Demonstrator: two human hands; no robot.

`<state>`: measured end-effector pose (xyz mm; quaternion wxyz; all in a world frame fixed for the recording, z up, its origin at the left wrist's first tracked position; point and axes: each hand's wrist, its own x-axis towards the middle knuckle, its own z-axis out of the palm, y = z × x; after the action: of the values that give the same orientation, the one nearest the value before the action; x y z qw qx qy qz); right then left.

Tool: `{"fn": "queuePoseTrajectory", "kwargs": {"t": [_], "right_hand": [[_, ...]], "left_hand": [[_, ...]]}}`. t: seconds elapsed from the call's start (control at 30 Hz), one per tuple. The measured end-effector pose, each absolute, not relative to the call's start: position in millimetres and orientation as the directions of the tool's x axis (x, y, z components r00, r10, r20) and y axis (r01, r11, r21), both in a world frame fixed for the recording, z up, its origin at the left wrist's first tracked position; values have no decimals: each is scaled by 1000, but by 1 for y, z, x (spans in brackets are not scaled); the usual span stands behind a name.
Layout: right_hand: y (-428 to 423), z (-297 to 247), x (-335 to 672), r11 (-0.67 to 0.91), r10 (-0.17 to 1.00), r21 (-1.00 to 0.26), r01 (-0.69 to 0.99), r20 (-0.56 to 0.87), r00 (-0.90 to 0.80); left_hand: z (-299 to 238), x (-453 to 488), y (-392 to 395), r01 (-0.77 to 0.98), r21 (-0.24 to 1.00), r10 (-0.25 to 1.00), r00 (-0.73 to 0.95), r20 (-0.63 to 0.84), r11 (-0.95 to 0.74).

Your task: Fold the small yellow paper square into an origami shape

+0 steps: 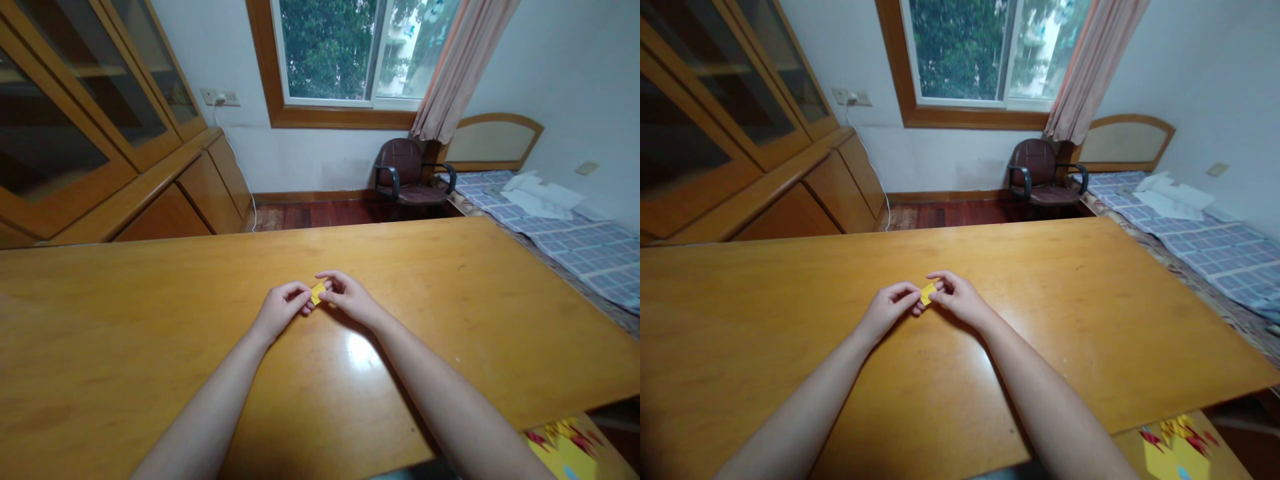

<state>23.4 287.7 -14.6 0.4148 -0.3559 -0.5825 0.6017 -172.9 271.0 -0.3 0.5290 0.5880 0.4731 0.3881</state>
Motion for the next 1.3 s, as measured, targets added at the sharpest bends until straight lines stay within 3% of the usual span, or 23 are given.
{"fn": "queuePoseTrajectory", "kwargs": {"t": [0.8,1.3], "right_hand": [[288,-15,22,-14,919,-994,-106,29,-394],[289,-17,23,-9,909,-996,-84,27,-416]], "left_hand": [[0,-171,272,101,993,972,217,-88,68],[0,-170,271,192,981,975,214,-53,11]]}}
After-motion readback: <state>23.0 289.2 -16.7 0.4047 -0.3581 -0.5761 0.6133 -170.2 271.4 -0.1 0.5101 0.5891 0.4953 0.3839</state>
